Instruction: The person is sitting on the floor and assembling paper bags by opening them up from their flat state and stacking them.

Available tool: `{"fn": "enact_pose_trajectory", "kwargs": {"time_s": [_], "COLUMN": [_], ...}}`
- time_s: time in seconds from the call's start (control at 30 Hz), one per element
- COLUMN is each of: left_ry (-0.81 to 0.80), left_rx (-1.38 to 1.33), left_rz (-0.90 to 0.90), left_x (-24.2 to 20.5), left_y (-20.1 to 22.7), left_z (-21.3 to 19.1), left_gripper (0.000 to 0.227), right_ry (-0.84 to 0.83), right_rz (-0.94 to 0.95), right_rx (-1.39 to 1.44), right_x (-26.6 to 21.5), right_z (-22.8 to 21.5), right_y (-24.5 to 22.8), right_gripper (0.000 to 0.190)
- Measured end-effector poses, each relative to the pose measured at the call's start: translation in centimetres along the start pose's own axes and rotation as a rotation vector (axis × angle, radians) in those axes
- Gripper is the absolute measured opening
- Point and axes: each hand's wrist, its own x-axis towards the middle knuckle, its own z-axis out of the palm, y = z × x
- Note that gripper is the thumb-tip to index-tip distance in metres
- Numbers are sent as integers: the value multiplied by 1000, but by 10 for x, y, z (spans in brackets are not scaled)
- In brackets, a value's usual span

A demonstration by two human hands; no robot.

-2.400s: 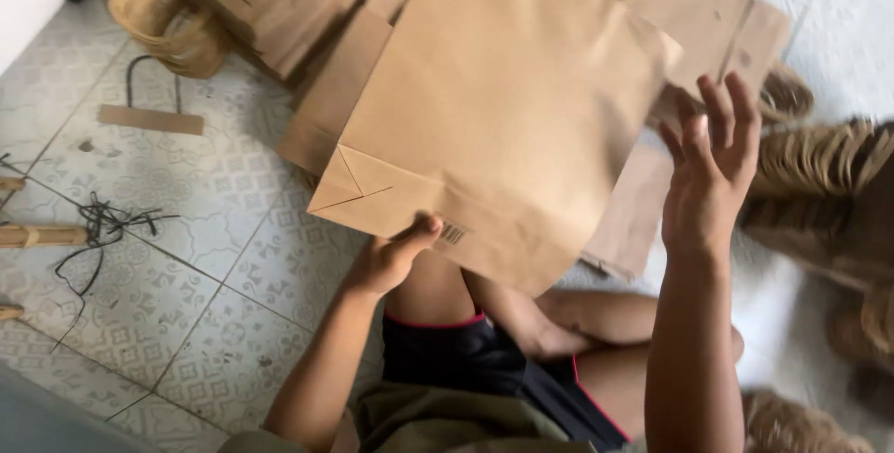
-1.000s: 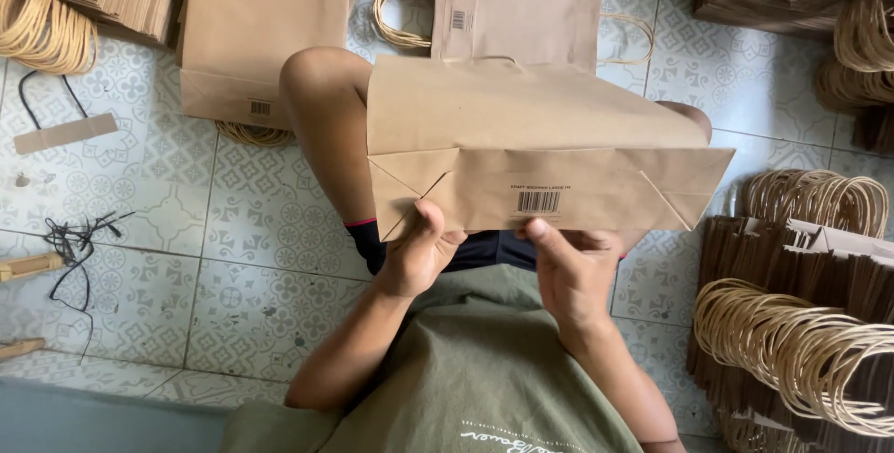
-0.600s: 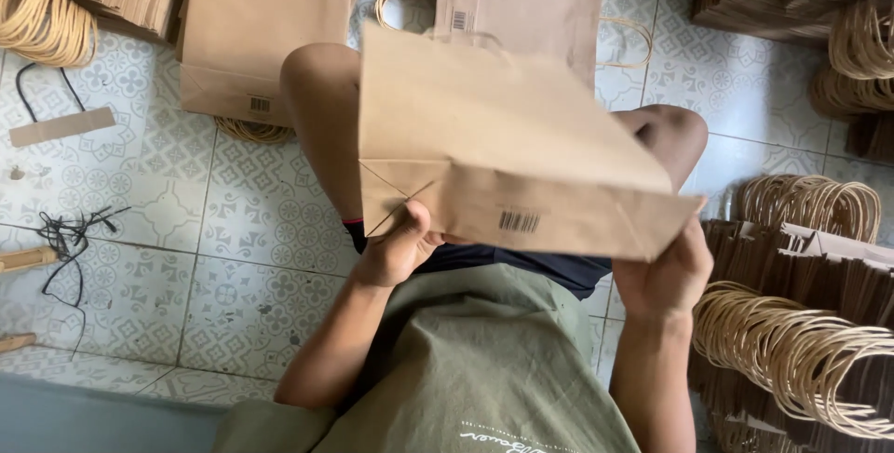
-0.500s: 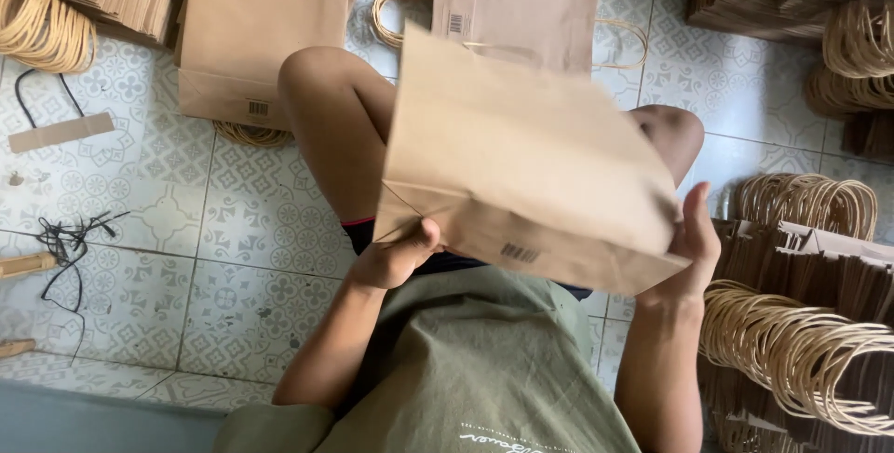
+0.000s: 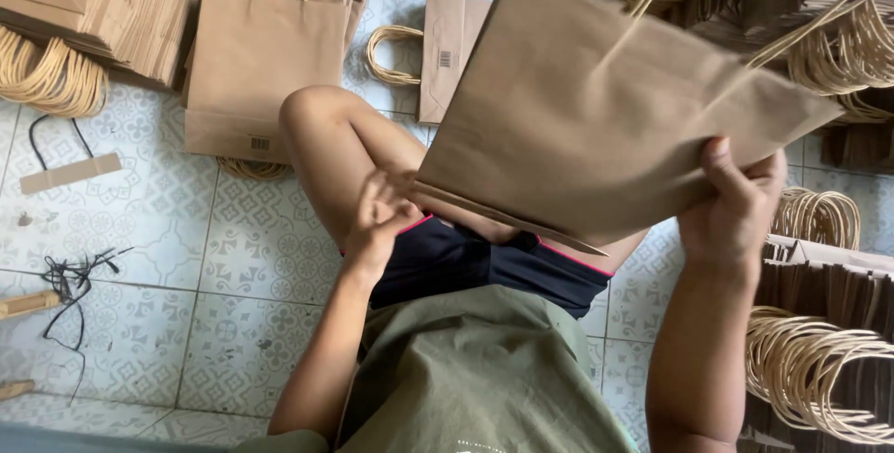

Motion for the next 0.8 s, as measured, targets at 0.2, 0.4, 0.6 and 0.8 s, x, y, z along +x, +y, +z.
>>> {"fn": "enact_pose_trajectory", "kwargs": {"time_s": [0.2, 0.4, 0.6, 0.8], "left_ry": [233, 119, 32, -87], "left_rx": [1009, 1577, 1529, 1473], "left_rz": [725, 1146, 1125, 1177], "left_x": [1, 10, 18, 16], "left_y": [40, 48, 60, 52], "left_z": [55, 98, 115, 109], "left_gripper": [45, 46, 37, 25], "right_ry": [-75, -307, -349, -575], "right_rz": [-86, -149, -215, 75], "right_rx": [-94, -73, -213, -276], "right_x": [-11, -38, -56, -42], "right_z": [-17, -55, -56, -34], "right_y": [108, 166, 116, 33], "right_gripper": [22, 40, 23, 58]}}
